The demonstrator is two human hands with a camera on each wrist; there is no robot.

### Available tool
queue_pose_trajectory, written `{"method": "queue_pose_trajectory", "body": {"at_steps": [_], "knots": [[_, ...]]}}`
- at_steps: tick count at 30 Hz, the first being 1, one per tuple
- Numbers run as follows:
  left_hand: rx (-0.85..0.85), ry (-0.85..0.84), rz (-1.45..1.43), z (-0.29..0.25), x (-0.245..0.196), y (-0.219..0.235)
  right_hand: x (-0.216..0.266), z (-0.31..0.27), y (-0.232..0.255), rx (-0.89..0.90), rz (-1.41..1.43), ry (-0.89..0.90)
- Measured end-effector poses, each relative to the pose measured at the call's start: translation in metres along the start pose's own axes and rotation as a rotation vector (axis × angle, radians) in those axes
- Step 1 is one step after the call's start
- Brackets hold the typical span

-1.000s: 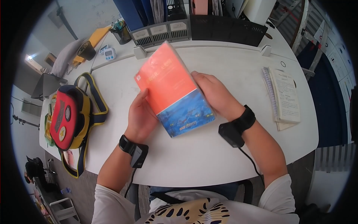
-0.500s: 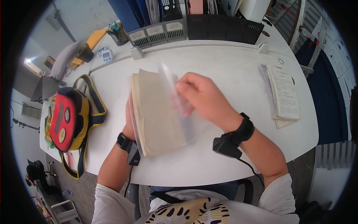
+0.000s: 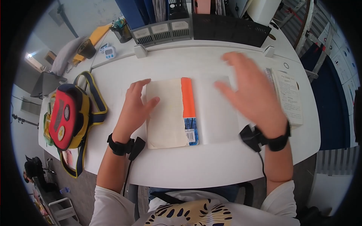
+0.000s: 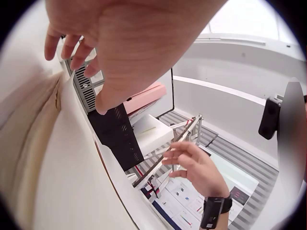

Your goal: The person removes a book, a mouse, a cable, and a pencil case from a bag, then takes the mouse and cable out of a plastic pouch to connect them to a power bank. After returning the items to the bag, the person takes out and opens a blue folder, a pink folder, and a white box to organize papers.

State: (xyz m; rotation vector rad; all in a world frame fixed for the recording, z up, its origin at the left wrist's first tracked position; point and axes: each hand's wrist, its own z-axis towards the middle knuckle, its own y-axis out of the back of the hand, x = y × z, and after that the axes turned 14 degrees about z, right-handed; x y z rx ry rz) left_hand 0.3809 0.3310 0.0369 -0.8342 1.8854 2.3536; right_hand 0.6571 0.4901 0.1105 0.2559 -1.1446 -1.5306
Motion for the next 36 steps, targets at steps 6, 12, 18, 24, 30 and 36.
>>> {"method": "queue_pose_trajectory", "body": {"at_steps": [6,12,18,24,30,36], "knots": [[0.009,-0.036,-0.016,-0.006,-0.012,0.000,0.002,-0.030,-0.059,0.420,-0.151,-0.151],[-0.096,-0.097,-0.198,-0.007,-0.016,0.007,-0.009,-0.042,-0.065,0.399,-0.184,-0.242],[0.205,-0.417,-0.104,-0.009,-0.035,0.023,-0.023,-0.048,-0.072,0.247,-0.091,-0.120],[0.325,-0.546,0.000,-0.003,-0.066,0.015,-0.036,-0.034,-0.060,0.375,0.182,-0.302],[0.352,-0.662,0.152,0.003,-0.087,0.005,-0.053,-0.028,-0.050,0.430,0.327,-0.260],[0.355,-0.602,0.070,0.011,-0.104,-0.001,-0.063,-0.027,-0.051,0.430,0.412,-0.246]]}}
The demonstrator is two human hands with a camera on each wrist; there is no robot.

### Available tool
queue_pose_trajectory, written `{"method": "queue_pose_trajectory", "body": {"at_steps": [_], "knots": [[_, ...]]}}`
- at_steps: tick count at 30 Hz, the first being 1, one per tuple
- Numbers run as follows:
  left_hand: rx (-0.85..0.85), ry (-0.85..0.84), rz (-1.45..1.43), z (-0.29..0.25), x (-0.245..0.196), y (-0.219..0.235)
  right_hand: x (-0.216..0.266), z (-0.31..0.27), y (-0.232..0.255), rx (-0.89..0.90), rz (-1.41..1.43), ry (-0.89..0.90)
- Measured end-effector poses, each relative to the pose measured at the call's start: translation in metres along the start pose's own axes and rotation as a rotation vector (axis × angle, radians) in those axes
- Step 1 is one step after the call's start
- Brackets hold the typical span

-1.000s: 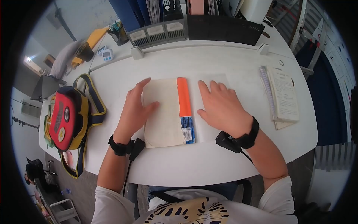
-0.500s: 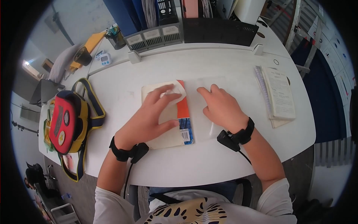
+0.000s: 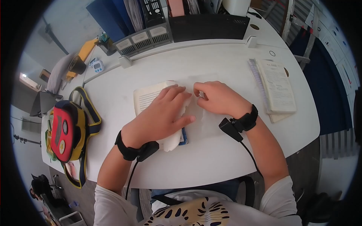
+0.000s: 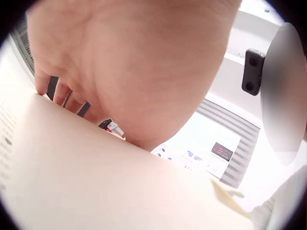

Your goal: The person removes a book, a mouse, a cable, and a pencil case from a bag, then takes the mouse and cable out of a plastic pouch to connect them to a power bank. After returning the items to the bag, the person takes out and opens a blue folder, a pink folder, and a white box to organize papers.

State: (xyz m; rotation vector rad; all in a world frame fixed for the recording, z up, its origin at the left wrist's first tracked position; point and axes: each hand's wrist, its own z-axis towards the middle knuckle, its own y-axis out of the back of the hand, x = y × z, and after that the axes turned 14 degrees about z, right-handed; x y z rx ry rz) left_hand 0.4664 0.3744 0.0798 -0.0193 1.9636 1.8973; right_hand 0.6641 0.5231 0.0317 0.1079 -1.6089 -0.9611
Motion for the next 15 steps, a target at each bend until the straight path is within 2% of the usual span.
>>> {"method": "queue_pose_trajectory", "body": {"at_steps": [2,4,15], "knots": [[0.017,-0.029,0.200,0.003,-0.003,-0.009,0.010,-0.001,0.004,-0.002,0.039,-0.043],[0.010,-0.023,0.225,0.003,-0.001,-0.022,0.013,-0.002,0.006,-0.002,0.077,-0.083],[0.031,-0.072,0.400,0.021,0.012,-0.034,-0.002,-0.012,0.004,0.019,0.154,0.029]]}}
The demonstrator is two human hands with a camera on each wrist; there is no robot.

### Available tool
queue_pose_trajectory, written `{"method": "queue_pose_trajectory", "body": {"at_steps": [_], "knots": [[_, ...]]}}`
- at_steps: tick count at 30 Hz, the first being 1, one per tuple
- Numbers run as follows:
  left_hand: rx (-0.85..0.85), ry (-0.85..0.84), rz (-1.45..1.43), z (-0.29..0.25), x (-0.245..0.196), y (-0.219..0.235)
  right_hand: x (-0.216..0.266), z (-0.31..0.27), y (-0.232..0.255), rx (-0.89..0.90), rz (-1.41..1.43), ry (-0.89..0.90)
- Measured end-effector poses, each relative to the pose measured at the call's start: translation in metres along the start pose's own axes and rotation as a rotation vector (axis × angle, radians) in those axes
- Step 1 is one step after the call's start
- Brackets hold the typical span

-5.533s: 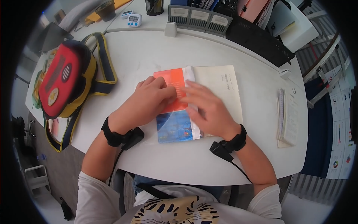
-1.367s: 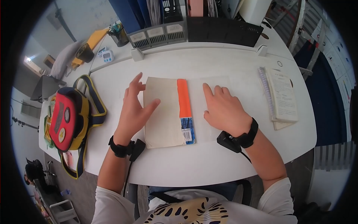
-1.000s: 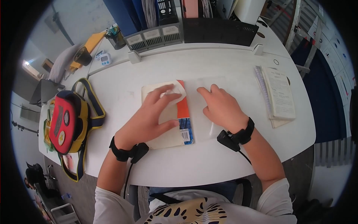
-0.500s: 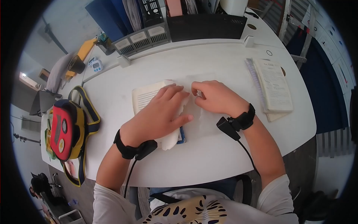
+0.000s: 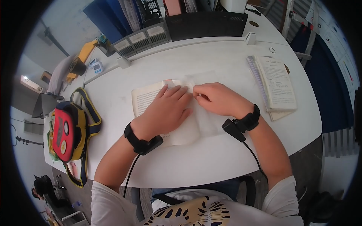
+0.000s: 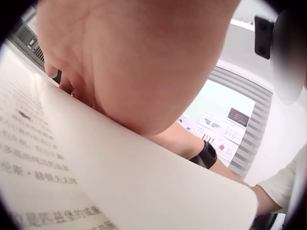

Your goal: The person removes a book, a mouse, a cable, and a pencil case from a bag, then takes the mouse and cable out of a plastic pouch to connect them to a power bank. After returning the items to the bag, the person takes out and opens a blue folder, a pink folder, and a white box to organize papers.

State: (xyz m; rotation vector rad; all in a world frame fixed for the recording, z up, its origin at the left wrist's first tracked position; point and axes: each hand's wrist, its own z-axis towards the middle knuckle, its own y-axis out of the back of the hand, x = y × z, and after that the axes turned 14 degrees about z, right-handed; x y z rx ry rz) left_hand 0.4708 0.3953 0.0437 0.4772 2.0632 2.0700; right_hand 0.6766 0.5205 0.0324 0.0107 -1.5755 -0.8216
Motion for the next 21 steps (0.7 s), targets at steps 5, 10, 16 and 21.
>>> {"method": "queue_pose_trajectory", "body": {"at_steps": [5,10,16,21], "knots": [[0.002,0.083,0.042,0.007,-0.006,-0.006,0.004,-0.014,0.000,0.039,-0.004,0.034],[0.004,0.092,0.081,0.001,-0.006,-0.010,0.015,-0.027,0.005,0.138,-0.062,-0.015],[-0.111,0.095,0.173,0.000,-0.011,-0.003,0.014,-0.034,0.000,0.068,-0.165,0.206],[-0.064,0.119,0.070,0.002,-0.012,-0.007,0.019,-0.037,-0.004,0.096,-0.169,0.205]]}}
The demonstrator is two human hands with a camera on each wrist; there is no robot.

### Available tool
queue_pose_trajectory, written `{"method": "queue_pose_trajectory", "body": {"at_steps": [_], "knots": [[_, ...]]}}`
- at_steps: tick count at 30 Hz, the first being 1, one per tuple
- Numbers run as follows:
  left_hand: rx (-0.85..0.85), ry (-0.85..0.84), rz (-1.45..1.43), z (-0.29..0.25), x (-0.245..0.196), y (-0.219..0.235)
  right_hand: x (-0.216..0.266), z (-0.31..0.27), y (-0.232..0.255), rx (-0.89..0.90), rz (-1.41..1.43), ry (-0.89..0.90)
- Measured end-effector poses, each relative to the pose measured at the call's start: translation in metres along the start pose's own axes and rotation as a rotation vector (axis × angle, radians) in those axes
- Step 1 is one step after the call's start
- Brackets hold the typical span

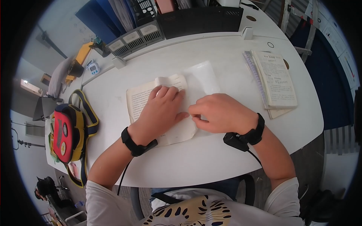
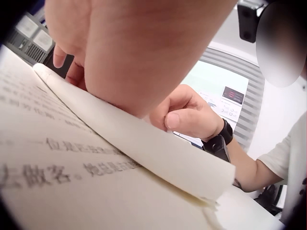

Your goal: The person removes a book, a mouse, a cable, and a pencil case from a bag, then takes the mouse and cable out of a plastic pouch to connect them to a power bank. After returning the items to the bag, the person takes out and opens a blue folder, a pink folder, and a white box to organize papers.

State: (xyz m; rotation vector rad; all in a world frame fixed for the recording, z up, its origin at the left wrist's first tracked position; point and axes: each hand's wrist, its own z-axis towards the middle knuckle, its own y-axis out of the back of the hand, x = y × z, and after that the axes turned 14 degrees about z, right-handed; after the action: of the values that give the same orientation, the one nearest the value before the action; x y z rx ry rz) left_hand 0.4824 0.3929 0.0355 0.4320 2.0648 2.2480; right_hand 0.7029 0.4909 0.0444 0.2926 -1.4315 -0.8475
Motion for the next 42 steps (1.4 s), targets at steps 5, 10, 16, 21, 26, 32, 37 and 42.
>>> {"method": "queue_pose_trajectory", "body": {"at_steps": [5,10,16,21,26,32,37,42], "knots": [[0.097,-0.100,-0.084,-0.011,-0.009,0.025,-0.001,-0.001,-0.003,0.030,0.001,-0.033],[0.044,-0.106,-0.056,-0.020,-0.014,0.017,0.007,0.000,-0.005,0.110,0.038,-0.121],[0.088,-0.185,-0.073,-0.014,-0.005,0.013,0.000,0.000,-0.008,0.044,0.055,-0.077],[0.068,-0.216,-0.051,-0.011,-0.008,0.011,-0.003,0.003,0.003,0.118,0.208,-0.181],[0.085,-0.173,-0.094,0.002,-0.016,0.003,-0.018,0.004,0.024,0.105,0.433,-0.317],[0.072,-0.211,-0.104,0.012,-0.024,-0.014,-0.033,0.001,0.026,-0.451,0.017,-0.416],[-0.011,-0.211,-0.153,0.017,-0.028,-0.019,-0.032,0.005,0.024,-0.497,0.175,-0.445],[0.000,-0.095,-0.063,0.005,-0.040,0.009,-0.044,0.004,0.023,-0.532,0.303,-0.390]]}}
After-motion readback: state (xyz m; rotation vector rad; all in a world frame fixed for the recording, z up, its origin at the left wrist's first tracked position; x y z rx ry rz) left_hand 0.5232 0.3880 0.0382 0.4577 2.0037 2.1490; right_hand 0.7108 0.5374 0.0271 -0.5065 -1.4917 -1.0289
